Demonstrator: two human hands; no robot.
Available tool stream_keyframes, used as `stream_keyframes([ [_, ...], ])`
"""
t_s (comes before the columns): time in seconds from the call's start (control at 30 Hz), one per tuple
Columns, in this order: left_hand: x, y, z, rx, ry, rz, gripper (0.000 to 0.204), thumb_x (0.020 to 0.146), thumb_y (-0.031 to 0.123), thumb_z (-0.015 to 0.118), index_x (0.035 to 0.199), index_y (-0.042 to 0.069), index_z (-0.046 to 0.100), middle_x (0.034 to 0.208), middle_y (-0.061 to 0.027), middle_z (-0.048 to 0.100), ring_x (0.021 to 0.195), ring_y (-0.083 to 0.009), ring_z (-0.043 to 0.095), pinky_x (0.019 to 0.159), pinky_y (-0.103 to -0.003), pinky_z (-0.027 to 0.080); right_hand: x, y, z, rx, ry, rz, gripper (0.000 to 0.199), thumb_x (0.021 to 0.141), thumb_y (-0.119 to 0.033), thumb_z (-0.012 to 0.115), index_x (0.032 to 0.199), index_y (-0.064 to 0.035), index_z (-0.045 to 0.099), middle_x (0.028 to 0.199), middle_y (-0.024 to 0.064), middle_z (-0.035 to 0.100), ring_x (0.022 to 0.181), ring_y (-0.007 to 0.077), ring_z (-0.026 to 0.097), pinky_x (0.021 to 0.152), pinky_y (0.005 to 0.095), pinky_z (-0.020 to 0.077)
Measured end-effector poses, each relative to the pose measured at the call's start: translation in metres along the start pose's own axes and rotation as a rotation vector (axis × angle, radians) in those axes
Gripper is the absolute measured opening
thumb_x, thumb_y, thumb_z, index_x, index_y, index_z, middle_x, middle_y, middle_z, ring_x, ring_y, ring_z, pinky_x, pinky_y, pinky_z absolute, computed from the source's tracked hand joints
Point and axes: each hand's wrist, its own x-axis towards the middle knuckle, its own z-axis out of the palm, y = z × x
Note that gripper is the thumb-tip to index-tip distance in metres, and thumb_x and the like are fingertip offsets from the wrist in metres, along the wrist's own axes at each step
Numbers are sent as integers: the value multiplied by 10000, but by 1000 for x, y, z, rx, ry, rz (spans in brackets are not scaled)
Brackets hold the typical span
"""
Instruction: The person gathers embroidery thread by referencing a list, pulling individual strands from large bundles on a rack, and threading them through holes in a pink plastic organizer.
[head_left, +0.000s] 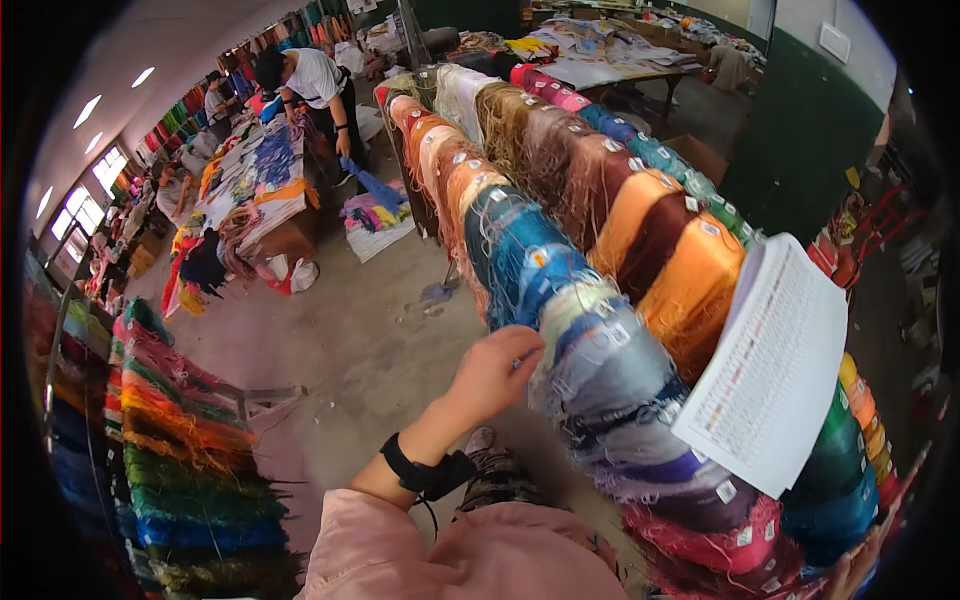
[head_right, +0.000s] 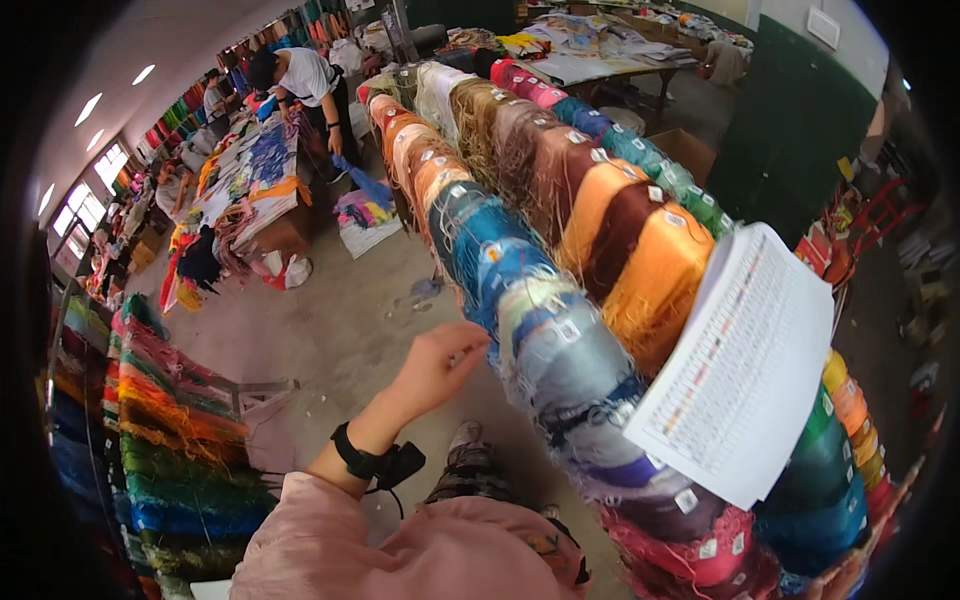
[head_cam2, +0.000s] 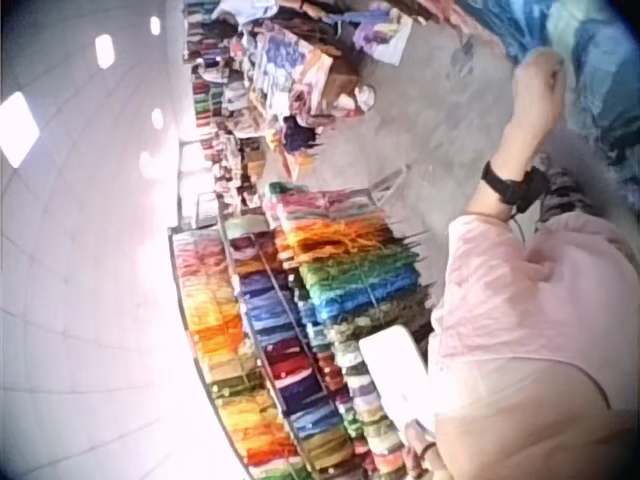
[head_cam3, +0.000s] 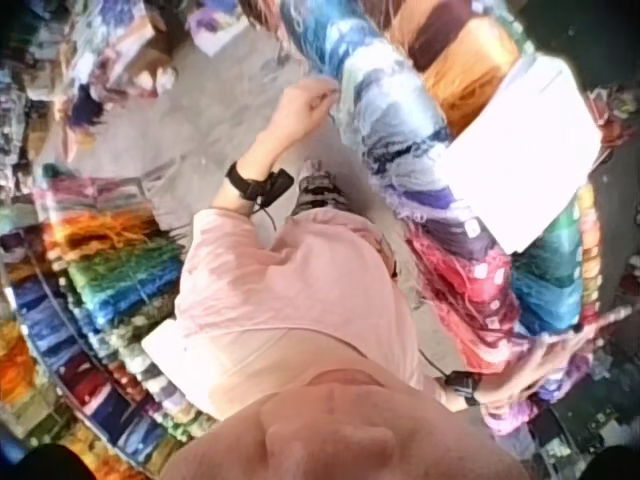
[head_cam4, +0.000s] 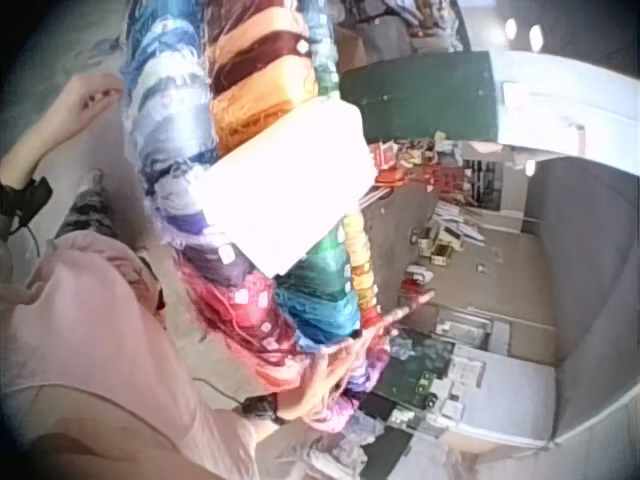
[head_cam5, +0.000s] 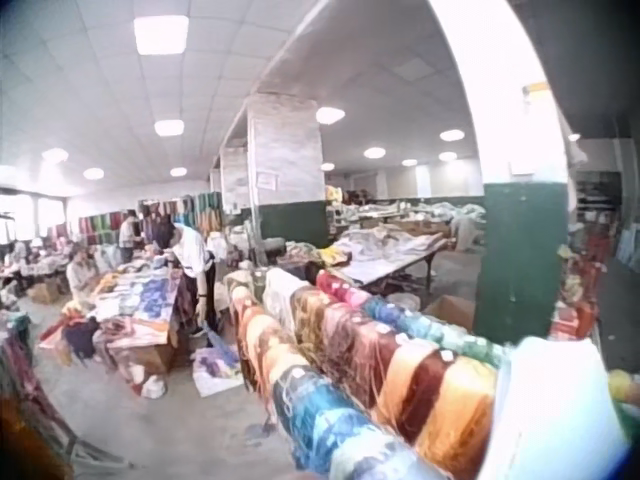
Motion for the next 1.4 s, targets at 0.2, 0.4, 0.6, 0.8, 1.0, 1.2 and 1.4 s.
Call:
stream_keyframes([
  [0.2, 97, -159, -61, -247, 294, -355, 134, 745, 112, 588, 783, -16, 605, 660, -69, 592, 627, -81, 528, 576, -239, 429, -2, -24, 128, 15, -543, 164, 603, 684, -86, 554, 1221, 31, 308, 1202, 201, 373, 1126, 252, 359, 932, 325, 292],
  [0.4, 192, -283, -109, -291, 503, -400, 155, 743, 107, 580, 822, -23, 609, 611, -48, 577, 545, -78, 507, 524, -230, 419, -9, -41, 157, -348, -438, 148, 560, 721, -100, 560, 1207, 61, 332, 1223, 226, 357, 1143, 306, 342, 963, 332, 246],
  [0.6, 218, -345, -103, -399, 607, -367, 164, 734, 88, 591, 852, -26, 604, 712, -57, 600, 606, -79, 532, 576, -214, 430, -22, -69, 141, -558, -325, 169, 451, 746, -108, 554, 1147, 30, 401, 1157, 173, 409, 1032, 268, 410, 863, 343, 329],
  [0.8, 224, -363, -113, -370, 459, -406, 137, 745, 67, 584, 825, -41, 608, 693, -32, 600, 607, -73, 536, 571, -203, 431, -34, -88, 124, -433, -148, -102, 345, 791, -79, 509, 1115, 9, 429, 1139, 114, 410, 834, 152, 438, 552, 220, 359],
  [1.0, 207, -306, -123, -394, 519, -250, 104, 763, 53, 577, 829, -24, 604, 706, -10, 585, 606, -48, 506, 556, -184, 412, -20, -203, 183, -278, -68, -167, 311, 802, -44, 487, 1110, -17, 453, 1205, 89, 385, 791, 113, 431, 674, 227, 376],
  [1.2, 168, -222, -102, -425, 50, -13, 73, 735, 30, 599, 805, 13, 608, 703, -43, 586, 567, -78, 502, 517, -197, 403, -23, -302, 267, -182, -150, -259, 251, 738, 4, 511, 988, -10, 499, 1163, 114, 428, 895, 168, 460, 688, 238, 372],
  [1.4, 169, -219, -86, -298, -52, -105, 136, 707, 83, 636, 816, 11, 599, 654, -65, 566, 540, -95, 512, 494, -203, 401, -38, -339, 296, -95, -294, -292, 256, 675, 26, 534, 928, -14, 523, 1118, 123, 449, 843, 176, 460, 655, 248, 383],
])
